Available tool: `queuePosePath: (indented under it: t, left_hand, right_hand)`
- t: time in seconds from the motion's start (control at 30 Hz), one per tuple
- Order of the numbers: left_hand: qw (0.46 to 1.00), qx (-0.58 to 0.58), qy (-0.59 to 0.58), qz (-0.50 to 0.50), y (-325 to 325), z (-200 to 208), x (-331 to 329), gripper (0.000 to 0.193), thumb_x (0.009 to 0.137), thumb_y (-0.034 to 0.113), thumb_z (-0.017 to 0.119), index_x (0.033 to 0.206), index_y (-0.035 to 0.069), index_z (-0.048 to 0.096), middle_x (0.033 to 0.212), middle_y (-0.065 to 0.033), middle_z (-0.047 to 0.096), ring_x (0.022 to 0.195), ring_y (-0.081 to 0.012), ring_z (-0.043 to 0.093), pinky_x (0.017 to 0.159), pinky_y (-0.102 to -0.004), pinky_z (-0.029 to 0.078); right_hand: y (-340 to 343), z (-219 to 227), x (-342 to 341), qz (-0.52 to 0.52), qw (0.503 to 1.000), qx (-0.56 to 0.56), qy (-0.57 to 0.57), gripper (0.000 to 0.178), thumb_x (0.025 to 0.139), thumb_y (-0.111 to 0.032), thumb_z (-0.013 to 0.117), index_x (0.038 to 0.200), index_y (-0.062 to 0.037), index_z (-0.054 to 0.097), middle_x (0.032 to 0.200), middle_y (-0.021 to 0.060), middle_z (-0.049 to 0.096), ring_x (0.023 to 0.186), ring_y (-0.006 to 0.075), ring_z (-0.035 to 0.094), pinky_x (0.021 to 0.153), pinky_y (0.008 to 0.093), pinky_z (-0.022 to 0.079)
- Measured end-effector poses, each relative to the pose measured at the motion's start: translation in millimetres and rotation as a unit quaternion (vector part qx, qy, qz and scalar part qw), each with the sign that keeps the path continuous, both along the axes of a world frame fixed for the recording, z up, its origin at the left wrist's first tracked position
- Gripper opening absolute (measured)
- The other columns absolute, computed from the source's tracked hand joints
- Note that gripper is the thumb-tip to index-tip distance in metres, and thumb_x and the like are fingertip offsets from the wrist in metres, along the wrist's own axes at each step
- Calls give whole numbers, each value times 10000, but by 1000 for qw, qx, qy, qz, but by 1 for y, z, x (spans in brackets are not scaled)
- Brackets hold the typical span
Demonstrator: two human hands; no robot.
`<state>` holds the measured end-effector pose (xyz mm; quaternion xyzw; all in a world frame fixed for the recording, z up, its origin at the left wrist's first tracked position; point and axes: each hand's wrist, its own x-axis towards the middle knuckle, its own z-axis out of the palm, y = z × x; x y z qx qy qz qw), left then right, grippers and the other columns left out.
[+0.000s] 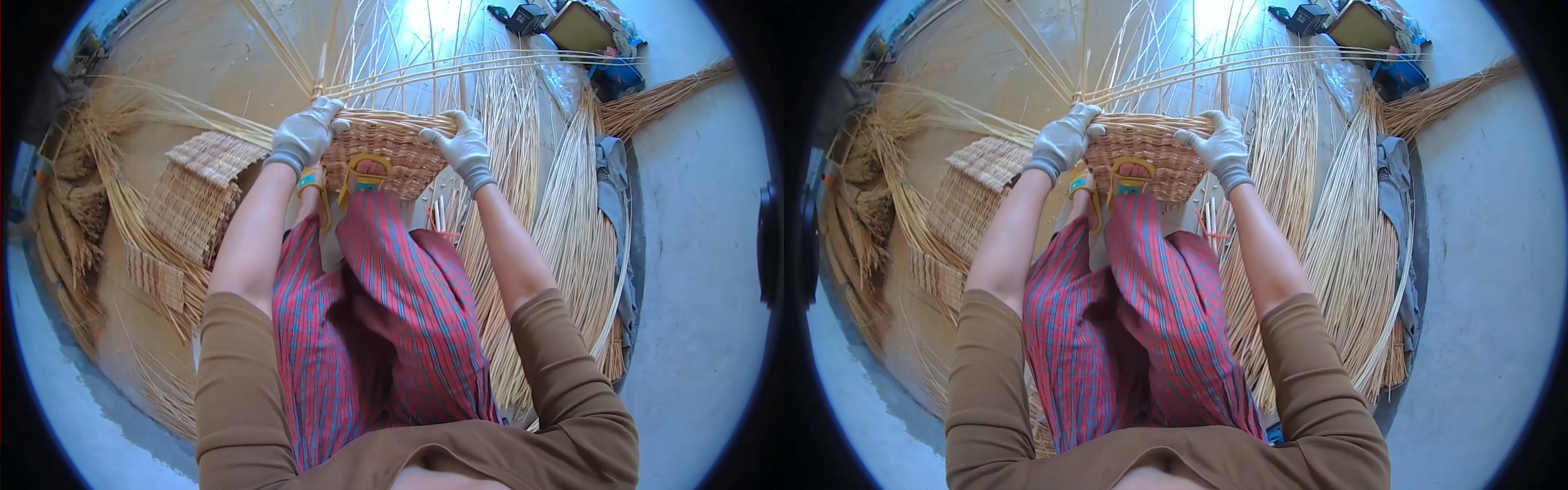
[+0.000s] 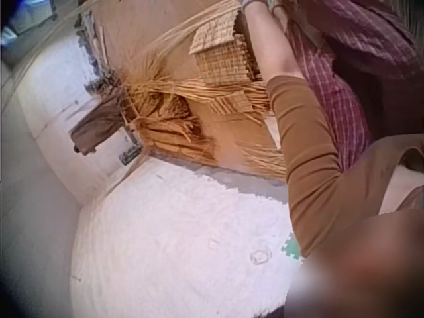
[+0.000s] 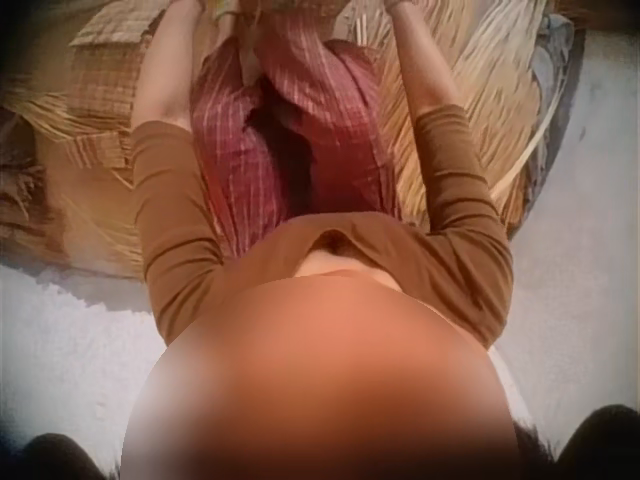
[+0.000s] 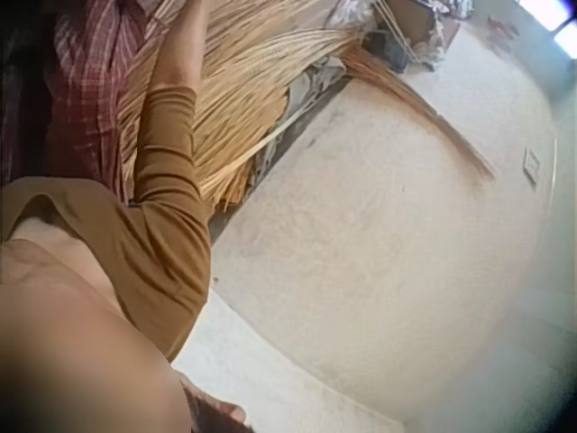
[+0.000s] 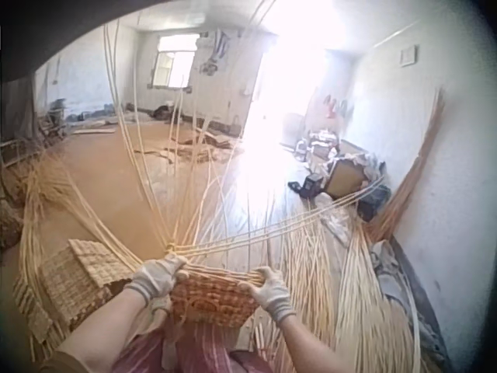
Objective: Weaving a rectangular wicker basket using long wooden strips.
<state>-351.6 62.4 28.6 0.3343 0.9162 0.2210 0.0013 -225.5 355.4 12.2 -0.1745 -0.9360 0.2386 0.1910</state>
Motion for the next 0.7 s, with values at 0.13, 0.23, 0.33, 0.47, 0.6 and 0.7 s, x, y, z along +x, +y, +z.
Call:
queuePosePath:
  t: [0.13, 0.23, 0.33, 0.47, 0.6, 0.7]
  left_hand:
    - [998, -28, 53, 20, 10, 4, -9, 231, 984, 245, 518, 1177, 157, 610, 1252, -114, 636, 1107, -355, 631, 908, -459, 520]
    - [996, -4, 80, 35, 14, -3, -14, 204, 984, 268, 525, 1132, 156, 611, 1207, -108, 645, 1073, -357, 641, 871, -467, 529]
    - [993, -8, 102, 62, 17, -18, -18, 250, 980, 262, 520, 1185, 155, 616, 1208, -115, 649, 1037, -347, 656, 835, -459, 539]
    - [983, 39, 169, 64, 17, -28, -24, 332, 978, 320, 524, 1238, 135, 617, 1215, -129, 660, 1031, -360, 660, 835, -472, 542]
    - [991, -52, 120, 37, 4, -10, -14, 393, 976, 227, 418, 1345, 167, 541, 1418, -118, 541, 1193, -326, 605, 983, -459, 501]
    - [995, -94, 1, 14, -6, 9, 11, 425, 993, 260, 400, 1396, 187, 512, 1499, -131, 464, 1219, -348, 584, 1009, -454, 480]
  right_hand:
    - [-7, 4, -5, -39, 999, 25, -8, 918, 609, -722, 808, 1232, -66, 648, 1159, 223, 631, 1079, 376, 634, 948, 425, 511]
    - [-14, 0, -10, -71, 997, 38, -4, 907, 610, -727, 802, 1215, -66, 659, 1121, 205, 654, 1017, 357, 661, 897, 419, 532]
    - [-21, -12, -13, -109, 989, 74, 62, 857, 620, -721, 797, 1168, -73, 672, 1095, 196, 651, 955, 356, 672, 842, 429, 543]
    - [-24, -23, -18, -94, 990, 74, 76, 761, 664, -638, 810, 1208, -135, 641, 1097, 197, 615, 1015, 389, 637, 858, 470, 525]
    - [-16, -15, -12, -71, 997, -23, 27, 643, 719, -470, 821, 1231, -140, 613, 1163, 228, 570, 1088, 420, 601, 918, 464, 512]
    - [-9, -8, 8, -13, 1000, -2, 1, 642, 667, -336, 874, 1207, -122, 601, 1162, 239, 556, 1082, 430, 592, 924, 462, 511]
